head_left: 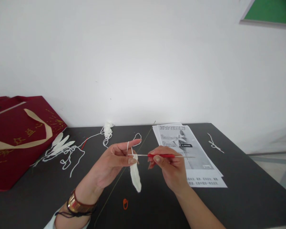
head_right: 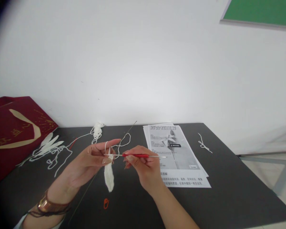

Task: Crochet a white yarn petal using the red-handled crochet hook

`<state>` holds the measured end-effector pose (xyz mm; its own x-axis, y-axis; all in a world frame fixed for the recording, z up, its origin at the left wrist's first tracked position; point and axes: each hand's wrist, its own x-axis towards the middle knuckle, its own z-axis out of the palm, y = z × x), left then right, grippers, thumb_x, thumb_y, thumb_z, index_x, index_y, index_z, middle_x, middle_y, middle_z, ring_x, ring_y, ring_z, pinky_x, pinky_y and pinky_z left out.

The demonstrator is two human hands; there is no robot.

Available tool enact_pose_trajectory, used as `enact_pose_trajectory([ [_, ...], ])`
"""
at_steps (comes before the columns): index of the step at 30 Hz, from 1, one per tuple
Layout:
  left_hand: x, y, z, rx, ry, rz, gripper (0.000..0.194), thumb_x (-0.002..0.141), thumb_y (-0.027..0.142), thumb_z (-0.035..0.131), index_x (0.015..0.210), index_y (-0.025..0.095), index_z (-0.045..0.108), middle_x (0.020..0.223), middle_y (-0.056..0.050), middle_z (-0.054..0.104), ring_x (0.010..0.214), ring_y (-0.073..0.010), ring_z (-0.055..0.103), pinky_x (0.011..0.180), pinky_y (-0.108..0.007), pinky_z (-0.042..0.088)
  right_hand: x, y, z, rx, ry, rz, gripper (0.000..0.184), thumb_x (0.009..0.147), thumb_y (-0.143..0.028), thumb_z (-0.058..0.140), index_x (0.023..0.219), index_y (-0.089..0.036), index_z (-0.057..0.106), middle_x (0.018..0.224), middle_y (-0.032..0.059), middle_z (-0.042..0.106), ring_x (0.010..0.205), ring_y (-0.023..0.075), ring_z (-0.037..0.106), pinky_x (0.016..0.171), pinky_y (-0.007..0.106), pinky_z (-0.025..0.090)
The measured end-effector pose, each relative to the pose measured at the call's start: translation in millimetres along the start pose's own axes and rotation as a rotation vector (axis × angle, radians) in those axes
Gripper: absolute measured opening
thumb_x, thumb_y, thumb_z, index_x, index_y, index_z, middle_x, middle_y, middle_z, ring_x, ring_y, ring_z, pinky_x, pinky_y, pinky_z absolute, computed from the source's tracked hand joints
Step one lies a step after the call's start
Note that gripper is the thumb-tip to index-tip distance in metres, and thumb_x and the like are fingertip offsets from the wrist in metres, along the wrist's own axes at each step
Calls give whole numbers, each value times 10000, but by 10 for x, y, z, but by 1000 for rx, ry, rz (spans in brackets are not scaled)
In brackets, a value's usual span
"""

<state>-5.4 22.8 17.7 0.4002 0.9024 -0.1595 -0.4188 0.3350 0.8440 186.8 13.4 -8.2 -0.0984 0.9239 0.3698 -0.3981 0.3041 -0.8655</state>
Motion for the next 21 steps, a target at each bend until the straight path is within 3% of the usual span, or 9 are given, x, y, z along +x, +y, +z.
enact_pose_trajectory([
  [21, -12, 42, -84, -125, -202, -165, 536, 545, 12, 774, 1076, 78, 744, 548, 27, 613, 551, -102, 560, 598, -233, 440, 38, -198, -174, -5, -178, -23, 74, 817, -208, 734, 885, -213, 762, 746, 30, 696, 603, 128, 650, 517, 229, 544],
])
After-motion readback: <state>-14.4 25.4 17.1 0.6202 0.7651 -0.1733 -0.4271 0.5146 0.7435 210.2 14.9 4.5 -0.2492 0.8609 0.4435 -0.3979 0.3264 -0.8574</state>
